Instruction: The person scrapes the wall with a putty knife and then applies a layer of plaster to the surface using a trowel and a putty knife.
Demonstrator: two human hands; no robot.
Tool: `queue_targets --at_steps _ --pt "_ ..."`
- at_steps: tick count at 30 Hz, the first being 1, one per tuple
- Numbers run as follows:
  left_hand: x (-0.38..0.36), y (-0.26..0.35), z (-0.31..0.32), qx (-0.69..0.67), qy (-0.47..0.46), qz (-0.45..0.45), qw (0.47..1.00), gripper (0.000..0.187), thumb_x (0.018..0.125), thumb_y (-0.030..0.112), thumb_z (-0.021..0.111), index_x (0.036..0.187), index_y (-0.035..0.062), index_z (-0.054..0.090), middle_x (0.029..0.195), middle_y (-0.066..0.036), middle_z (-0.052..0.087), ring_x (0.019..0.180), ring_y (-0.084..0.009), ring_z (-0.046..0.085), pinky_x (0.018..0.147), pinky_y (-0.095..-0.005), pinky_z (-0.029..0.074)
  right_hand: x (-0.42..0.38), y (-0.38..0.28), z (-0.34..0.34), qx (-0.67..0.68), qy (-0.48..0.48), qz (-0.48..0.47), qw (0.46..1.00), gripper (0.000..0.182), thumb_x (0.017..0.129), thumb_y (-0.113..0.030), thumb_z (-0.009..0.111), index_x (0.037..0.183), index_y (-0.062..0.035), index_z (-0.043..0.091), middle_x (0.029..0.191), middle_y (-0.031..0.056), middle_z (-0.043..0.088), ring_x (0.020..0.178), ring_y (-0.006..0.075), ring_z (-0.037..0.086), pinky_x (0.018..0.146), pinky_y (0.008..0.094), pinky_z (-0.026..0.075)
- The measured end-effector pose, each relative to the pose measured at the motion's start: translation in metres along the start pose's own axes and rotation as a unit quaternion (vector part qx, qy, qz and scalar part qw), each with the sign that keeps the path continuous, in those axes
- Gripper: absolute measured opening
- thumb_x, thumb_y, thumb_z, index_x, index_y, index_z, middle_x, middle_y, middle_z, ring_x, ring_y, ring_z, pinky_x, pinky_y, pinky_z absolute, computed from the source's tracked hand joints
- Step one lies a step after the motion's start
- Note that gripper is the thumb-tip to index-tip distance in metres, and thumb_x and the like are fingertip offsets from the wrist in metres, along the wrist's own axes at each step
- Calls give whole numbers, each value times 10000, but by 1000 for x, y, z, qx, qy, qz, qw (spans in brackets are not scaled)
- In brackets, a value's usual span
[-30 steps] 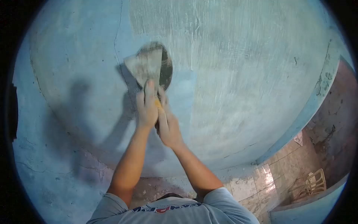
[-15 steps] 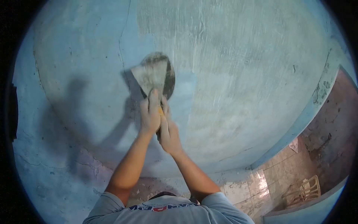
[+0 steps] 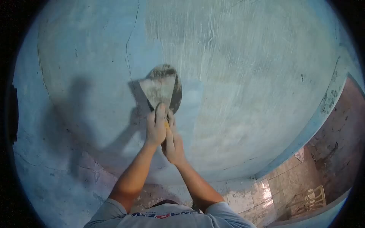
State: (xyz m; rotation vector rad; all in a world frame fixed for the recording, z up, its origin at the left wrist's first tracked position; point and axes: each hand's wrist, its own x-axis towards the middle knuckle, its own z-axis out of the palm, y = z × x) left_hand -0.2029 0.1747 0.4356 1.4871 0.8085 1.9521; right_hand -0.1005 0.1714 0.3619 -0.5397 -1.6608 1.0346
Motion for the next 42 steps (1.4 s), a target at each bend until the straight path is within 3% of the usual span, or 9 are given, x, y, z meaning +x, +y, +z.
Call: queue_targets --at_steps 3,6,12,14,27,30,33,39,42 --pt "-12 -6 2 17 1 6 1000 454 1135 284 426 830 8 618 683 -35 603 613 -115 565 585 -298 449 2 -12 0 -2 7 -7 1000 535 1147 -245 288 1602 28 360 672 55 600 501 107 552 518 262 451" --pt "42 38 11 -23 -15 10 1000 509 1139 344 429 799 6 601 642 -19 572 585 -113 547 564 -286 433 45 -54 1 42 41 -36 998 481 1169 -351 304 1105 27 595 603 37 568 436 92 525 401 267 397" --pt "44 26 0 -2 -14 16 1000 484 1137 338 445 819 10 605 661 -35 583 584 -123 549 562 -291 434 45 -43 3 73 16 35 997 444 1155 -328 352 1306 24 576 629 40 570 461 100 495 461 287 418" --pt "0 -10 -3 -21 16 8 1000 467 1135 311 439 820 10 608 682 -39 596 597 -126 557 562 -292 434 5 -8 12 26 47 -16 998 573 1137 -271 337 1629 21 302 671 52 595 527 99 505 547 272 437" --pt "34 14 2 19 -15 5 1000 474 1134 317 441 832 2 626 664 -41 603 616 -114 557 583 -306 450 36 -36 2 -3 31 -24 999 536 1171 -351 267 1197 67 601 601 39 567 490 124 541 502 268 441" --pt "-19 -21 0 8 13 -9 1000 498 1136 325 432 803 4 618 663 -43 600 617 -118 560 588 -305 446 6 32 10 -81 106 -138 981 547 1164 -317 263 1452 94 480 703 21 621 597 108 561 610 252 456" --pt "-22 -20 -1 -5 -13 -22 1000 512 1135 330 431 781 4 604 653 -35 589 614 -117 562 582 -300 440 -17 -4 7 22 48 22 998 551 1161 -327 273 1512 64 439 675 5 571 516 64 494 509 237 415" --pt "61 43 15 -9 -30 13 999 514 1132 348 449 802 -10 611 659 -33 599 603 -110 556 570 -289 436 63 -68 -4 88 21 2 996 483 1170 -400 303 1076 -2 561 589 -10 492 392 77 414 368 256 333" --pt "24 8 3 -7 -9 3 1000 473 1132 325 451 859 -15 636 699 -40 628 639 -109 577 585 -298 451 26 -26 -1 1 25 7 1000 510 1169 -362 282 1284 50 561 632 28 547 452 60 447 439 250 378"
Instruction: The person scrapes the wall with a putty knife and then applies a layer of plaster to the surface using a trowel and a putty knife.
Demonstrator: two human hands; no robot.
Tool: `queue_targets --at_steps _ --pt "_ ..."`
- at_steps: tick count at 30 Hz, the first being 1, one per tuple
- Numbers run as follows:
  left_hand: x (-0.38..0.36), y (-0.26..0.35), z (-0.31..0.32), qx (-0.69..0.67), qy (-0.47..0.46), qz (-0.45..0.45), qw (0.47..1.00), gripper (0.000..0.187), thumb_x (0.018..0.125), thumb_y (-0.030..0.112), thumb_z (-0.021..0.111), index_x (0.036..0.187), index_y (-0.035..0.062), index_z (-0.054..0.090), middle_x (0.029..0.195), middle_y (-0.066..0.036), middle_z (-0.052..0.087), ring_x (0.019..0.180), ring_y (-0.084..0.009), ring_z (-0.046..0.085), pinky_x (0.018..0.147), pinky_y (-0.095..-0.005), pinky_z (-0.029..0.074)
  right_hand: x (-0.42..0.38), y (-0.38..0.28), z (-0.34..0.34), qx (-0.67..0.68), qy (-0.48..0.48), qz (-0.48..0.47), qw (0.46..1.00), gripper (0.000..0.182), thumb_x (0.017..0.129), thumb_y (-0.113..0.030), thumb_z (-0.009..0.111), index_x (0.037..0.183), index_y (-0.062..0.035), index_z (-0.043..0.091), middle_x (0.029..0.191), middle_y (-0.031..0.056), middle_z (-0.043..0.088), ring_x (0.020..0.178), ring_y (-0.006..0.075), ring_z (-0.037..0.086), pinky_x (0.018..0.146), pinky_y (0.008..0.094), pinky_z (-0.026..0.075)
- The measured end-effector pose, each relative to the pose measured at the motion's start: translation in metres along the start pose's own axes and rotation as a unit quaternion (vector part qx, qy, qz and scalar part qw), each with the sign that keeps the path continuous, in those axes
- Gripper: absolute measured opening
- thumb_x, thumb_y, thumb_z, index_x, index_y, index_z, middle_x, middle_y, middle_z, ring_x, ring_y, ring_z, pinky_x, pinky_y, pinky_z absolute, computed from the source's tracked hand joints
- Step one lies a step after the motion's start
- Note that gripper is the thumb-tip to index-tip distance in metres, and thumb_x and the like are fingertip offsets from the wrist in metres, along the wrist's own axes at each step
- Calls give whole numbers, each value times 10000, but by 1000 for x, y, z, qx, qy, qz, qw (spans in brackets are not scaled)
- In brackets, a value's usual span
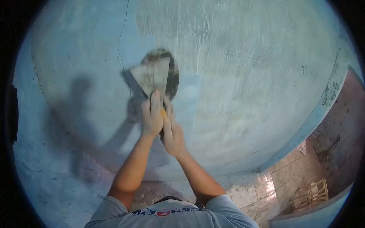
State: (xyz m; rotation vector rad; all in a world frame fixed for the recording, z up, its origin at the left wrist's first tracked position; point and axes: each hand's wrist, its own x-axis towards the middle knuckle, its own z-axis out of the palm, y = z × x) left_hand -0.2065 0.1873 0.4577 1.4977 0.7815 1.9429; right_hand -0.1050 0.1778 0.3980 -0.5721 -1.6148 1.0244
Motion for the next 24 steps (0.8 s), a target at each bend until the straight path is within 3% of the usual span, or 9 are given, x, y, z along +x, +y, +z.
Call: queue_targets --at_steps 4,7,9,13,15,18,19,23,24 --pt "-54 -37 -10 31 17 -7 999 447 1130 296 440 858 0 635 694 -39 614 626 -118 568 579 -295 436 -46 43 6 -25 16 -55 998 565 1159 -295 255 1578 68 363 736 65 636 504 49 471 491 230 394" --pt "-17 -13 -1 8 12 9 1000 480 1137 316 424 803 18 597 661 -39 585 603 -132 551 575 -293 425 -5 25 9 -39 63 -121 990 514 1166 -331 287 1418 53 518 670 18 581 470 53 445 457 234 373" --pt "28 16 6 9 -3 24 1000 528 1144 359 409 761 31 566 648 -46 575 599 -146 551 582 -294 431 24 -30 -6 35 -20 23 999 486 1150 -307 321 1463 36 462 705 43 587 503 97 477 506 268 407" --pt "30 32 12 7 -10 15 1000 568 1143 388 400 721 39 551 648 -54 569 610 -156 564 593 -301 446 29 -36 -9 24 -41 36 998 567 1132 -268 325 1615 29 315 702 63 583 527 134 512 541 303 442" --pt "-10 -6 7 3 7 19 1000 497 1132 315 436 787 1 608 650 -37 584 598 -120 554 575 -293 443 0 14 -1 -51 54 -99 992 480 1143 -289 319 1483 37 408 693 44 588 506 116 498 514 284 429" --pt "-38 -26 9 2 14 5 1000 475 1132 278 422 792 8 614 661 -35 593 605 -119 563 577 -290 446 5 69 12 -136 190 -304 924 489 1168 -366 301 1252 22 587 631 -5 559 442 72 448 437 244 381" --pt "-41 -27 13 3 26 -6 1000 469 1132 267 419 790 10 612 664 -34 595 606 -118 564 576 -290 445 9 62 9 -129 185 -300 927 498 1168 -377 300 1266 20 583 621 -4 550 440 75 446 434 243 377" --pt "45 29 22 -20 -37 31 999 480 1135 321 454 790 12 579 652 -35 573 584 -116 539 558 -290 431 31 -39 -14 49 5 -1 999 533 1166 -409 294 1358 13 555 590 -6 513 428 68 428 414 240 358" --pt "56 38 25 -24 -44 41 998 490 1135 340 455 796 10 581 650 -34 566 580 -115 533 555 -288 428 45 -53 -14 59 1 4 998 534 1166 -410 294 1372 12 549 590 -10 507 424 63 422 408 241 354"
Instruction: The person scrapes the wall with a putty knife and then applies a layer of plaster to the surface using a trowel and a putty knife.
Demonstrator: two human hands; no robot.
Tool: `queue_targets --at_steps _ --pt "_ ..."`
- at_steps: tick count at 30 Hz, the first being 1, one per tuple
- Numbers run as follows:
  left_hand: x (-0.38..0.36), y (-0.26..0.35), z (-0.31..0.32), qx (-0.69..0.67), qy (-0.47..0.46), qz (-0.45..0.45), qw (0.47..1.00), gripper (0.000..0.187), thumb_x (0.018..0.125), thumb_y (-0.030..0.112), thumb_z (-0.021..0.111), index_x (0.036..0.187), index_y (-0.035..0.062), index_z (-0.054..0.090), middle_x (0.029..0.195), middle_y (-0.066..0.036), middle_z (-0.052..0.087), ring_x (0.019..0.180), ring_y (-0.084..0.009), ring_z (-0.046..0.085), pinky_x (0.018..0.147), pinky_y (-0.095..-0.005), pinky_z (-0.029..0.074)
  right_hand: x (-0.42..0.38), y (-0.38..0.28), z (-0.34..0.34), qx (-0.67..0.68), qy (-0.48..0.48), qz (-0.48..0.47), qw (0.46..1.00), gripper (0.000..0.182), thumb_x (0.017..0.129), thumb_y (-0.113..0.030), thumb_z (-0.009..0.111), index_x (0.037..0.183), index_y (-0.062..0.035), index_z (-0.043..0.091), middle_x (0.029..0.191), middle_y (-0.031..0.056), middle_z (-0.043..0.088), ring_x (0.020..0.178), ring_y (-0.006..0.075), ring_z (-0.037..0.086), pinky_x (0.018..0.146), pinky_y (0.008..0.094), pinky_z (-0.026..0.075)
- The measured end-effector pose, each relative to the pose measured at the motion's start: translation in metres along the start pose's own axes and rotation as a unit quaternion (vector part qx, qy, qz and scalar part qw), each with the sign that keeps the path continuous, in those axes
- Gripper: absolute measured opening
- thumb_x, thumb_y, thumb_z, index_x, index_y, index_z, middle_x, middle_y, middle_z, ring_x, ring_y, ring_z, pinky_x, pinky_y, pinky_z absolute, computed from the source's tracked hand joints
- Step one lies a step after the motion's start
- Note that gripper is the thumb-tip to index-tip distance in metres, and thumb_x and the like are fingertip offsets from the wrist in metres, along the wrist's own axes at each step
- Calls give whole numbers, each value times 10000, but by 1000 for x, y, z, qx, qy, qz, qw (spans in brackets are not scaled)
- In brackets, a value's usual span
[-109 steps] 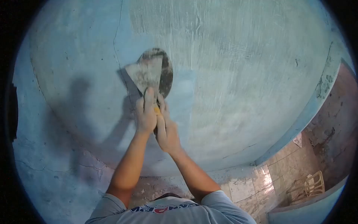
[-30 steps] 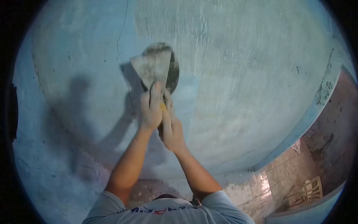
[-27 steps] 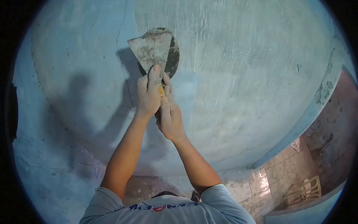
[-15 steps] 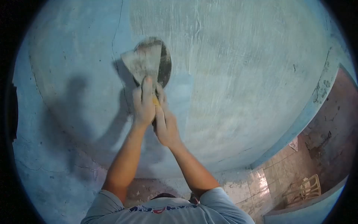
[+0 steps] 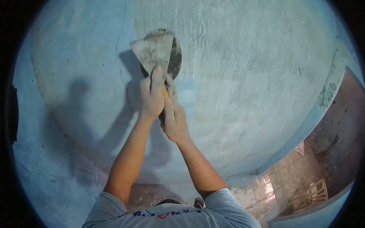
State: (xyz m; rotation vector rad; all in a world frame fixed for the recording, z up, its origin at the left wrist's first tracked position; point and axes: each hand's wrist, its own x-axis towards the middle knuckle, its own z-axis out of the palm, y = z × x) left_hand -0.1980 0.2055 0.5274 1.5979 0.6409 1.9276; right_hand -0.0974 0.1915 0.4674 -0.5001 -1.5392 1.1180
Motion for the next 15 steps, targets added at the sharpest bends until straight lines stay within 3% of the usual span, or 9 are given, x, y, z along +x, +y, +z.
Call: queue_targets --at_steps 7,13,15 --pt "-69 -31 0 8 44 -46 998 532 1141 375 415 788 11 576 646 -30 562 590 -111 534 557 -293 425 -51 44 6 -21 42 -24 999 552 1166 -429 289 1365 18 544 589 -13 488 395 55 388 368 247 327" --pt "1 8 8 6 8 -9 1000 556 1139 402 426 764 18 565 630 -23 542 596 -118 523 584 -299 435 1 -12 -8 -6 -24 7 1000 567 1167 -426 279 1361 33 549 620 -12 517 415 57 415 379 244 348" --pt "-8 1 9 -12 31 -16 999 554 1140 390 425 752 19 560 629 -25 547 590 -119 524 582 -300 437 -6 -4 -9 -7 -17 20 1000 549 1167 -410 282 1340 31 559 623 -13 518 423 58 423 390 239 352"
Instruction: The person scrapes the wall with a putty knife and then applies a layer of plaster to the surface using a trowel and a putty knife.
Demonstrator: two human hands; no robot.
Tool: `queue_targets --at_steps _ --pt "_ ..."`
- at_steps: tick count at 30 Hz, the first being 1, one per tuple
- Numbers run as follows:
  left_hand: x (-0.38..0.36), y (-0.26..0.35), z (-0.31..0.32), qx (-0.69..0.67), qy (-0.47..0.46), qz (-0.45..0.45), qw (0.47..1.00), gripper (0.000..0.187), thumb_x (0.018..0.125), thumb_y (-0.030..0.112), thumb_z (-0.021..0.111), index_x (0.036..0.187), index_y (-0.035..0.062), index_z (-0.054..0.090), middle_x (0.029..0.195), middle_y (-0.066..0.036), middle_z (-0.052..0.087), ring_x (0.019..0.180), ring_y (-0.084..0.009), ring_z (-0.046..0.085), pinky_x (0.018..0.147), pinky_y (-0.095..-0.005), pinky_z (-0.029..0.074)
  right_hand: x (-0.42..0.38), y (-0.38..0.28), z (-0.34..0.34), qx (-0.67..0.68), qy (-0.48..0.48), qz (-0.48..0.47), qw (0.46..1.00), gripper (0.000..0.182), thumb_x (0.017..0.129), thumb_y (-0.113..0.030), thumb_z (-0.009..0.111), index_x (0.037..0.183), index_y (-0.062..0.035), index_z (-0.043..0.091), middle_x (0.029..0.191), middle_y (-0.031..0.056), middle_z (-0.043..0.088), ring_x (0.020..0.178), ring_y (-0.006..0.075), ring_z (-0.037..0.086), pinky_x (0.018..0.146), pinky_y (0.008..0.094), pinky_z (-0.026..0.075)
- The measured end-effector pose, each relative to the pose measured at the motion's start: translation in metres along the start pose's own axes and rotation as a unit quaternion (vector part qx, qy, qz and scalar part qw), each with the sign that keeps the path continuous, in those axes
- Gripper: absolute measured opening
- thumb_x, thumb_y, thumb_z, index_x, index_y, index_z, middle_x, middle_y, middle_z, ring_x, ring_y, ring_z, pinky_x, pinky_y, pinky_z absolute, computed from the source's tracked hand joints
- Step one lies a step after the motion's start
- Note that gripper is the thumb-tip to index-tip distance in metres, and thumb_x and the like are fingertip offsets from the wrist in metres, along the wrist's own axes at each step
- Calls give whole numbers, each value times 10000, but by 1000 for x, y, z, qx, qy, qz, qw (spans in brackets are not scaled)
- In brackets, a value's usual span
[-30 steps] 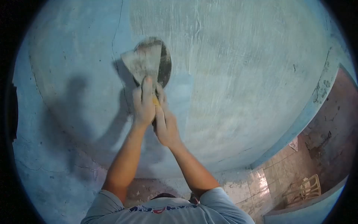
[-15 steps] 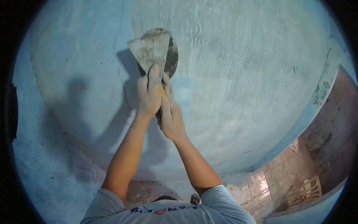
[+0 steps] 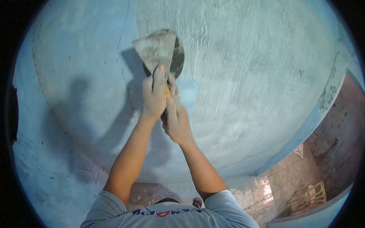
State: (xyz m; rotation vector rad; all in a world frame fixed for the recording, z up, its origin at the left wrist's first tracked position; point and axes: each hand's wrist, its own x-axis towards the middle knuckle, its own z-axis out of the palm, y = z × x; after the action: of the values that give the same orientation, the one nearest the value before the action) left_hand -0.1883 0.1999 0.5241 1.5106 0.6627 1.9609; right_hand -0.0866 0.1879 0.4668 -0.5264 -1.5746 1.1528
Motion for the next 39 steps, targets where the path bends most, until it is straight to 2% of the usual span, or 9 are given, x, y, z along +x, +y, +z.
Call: queue_targets --at_steps 12,14,17,19,22,24,28,33,39 --pt "7 -5 -4 16 1 18 1000 534 1135 379 444 782 11 600 649 -36 585 597 -118 554 567 -293 433 18 -5 4 6 19 -40 999 443 1168 -394 321 987 -49 532 587 -20 476 431 56 408 410 244 346" --pt "-8 -10 -9 21 16 -10 1000 526 1134 375 441 787 12 600 660 -38 592 605 -117 558 572 -293 433 0 32 3 -24 18 -43 999 452 1166 -403 311 1101 -31 560 614 -12 511 455 53 424 436 247 358" --pt "-83 -51 -35 2 42 -36 998 505 1136 340 432 789 12 598 664 -40 597 617 -118 564 579 -293 436 -60 66 24 -63 39 -20 997 597 1157 -359 304 1592 45 366 698 -9 577 517 69 485 487 235 393" --pt "-92 -45 -40 23 44 -33 998 498 1136 324 428 789 10 597 668 -40 600 620 -117 566 578 -293 436 -47 81 26 -180 46 -215 959 579 1142 -300 308 1606 46 325 1003 130 623 582 121 546 570 287 456" --pt "-63 -23 -42 40 29 -27 998 499 1138 327 434 792 10 601 674 -31 594 623 -110 561 572 -287 430 -44 73 34 -88 25 -108 990 528 1152 -323 303 1493 65 414 992 112 570 569 105 544 552 268 458" --pt "-21 1 -41 34 -2 -15 999 508 1140 344 439 792 11 602 671 -23 586 613 -108 552 567 -286 426 -16 33 43 -4 23 -36 999 518 1166 -378 294 1320 50 541 624 -14 550 480 51 473 463 236 406" --pt "-17 6 -39 38 2 -23 999 526 1141 366 434 791 9 599 666 -22 582 599 -111 540 563 -287 424 -8 35 37 21 14 -17 1000 481 1170 -386 300 1159 7 578 610 -26 512 462 45 434 436 238 371" --pt "-97 -42 -48 50 32 -63 996 507 1139 337 436 789 12 605 671 -30 598 607 -109 556 569 -291 433 -73 76 43 -18 57 -36 998 515 1169 -367 277 1325 31 565 621 -30 508 448 41 429 420 230 359" --pt "-18 6 -31 42 12 -12 999 516 1137 356 448 810 -4 619 654 -27 584 589 -107 544 549 -298 421 -12 18 33 32 13 5 999 504 1167 -436 311 985 -31 549 572 -21 453 402 77 407 370 259 305"
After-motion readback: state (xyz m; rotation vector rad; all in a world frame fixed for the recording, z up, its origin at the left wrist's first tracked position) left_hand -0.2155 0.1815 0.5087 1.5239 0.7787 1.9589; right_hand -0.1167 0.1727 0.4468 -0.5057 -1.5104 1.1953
